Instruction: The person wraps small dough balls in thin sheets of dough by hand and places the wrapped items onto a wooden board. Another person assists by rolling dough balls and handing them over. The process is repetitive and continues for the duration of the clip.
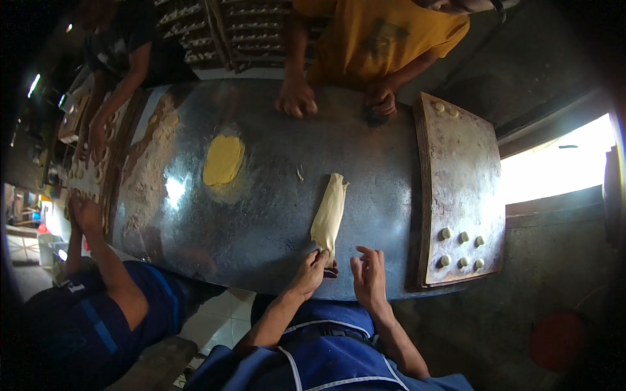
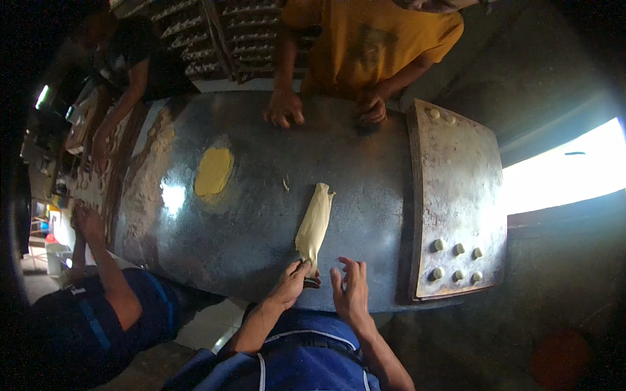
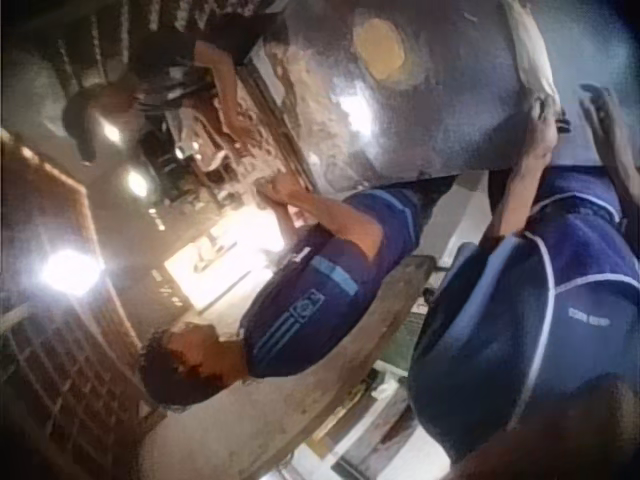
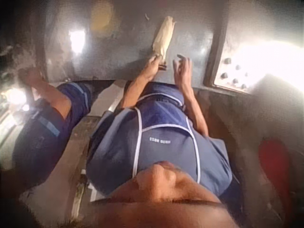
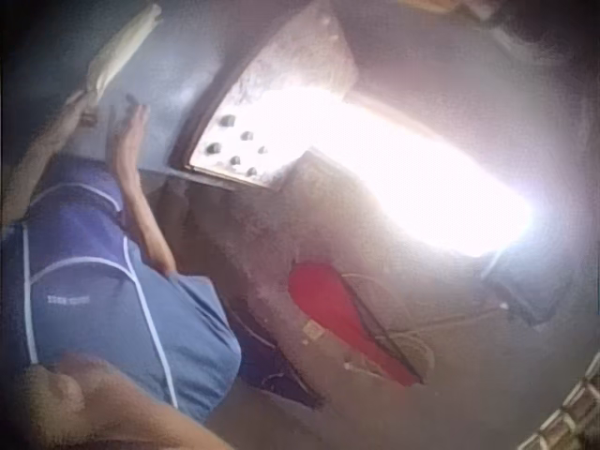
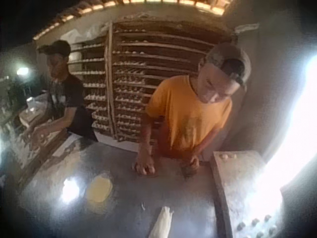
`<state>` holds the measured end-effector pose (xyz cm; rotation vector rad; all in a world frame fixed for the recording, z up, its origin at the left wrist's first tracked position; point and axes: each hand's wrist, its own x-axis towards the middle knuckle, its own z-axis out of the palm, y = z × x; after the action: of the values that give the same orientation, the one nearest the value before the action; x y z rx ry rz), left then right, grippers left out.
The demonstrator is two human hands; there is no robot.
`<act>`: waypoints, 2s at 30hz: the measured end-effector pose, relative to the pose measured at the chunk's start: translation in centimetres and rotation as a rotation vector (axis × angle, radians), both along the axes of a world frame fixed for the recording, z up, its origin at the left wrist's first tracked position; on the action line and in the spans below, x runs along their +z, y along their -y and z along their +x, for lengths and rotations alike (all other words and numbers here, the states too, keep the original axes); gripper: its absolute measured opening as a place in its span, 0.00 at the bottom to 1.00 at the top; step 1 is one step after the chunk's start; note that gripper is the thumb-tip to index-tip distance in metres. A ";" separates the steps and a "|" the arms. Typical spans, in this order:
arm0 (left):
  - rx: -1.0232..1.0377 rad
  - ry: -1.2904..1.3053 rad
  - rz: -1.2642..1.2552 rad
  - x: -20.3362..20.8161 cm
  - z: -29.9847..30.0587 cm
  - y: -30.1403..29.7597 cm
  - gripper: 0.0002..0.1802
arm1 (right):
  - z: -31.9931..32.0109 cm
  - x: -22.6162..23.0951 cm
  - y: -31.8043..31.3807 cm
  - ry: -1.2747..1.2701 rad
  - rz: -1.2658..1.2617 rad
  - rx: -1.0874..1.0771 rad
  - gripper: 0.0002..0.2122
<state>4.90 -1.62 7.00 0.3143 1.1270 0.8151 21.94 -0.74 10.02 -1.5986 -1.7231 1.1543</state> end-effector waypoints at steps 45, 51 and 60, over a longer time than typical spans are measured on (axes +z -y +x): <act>-0.222 -1.708 0.990 -4.7 -11.5 -5.0 0.17 | 2.8 -6.8 -4.9 0.567 0.485 -0.062 0.19; -0.144 -1.315 1.132 -7.6 -6.7 0.3 0.19 | 6.2 -14.1 3.0 0.337 0.275 0.338 0.16; -0.113 -1.329 1.089 -6.8 -4.6 -0.5 0.11 | 0.9 -8.5 1.0 0.282 0.346 0.171 0.13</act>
<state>0.30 -1.11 0.20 2.0271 1.7142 1.0682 22.87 -1.77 1.49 -1.4720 -2.1390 0.6731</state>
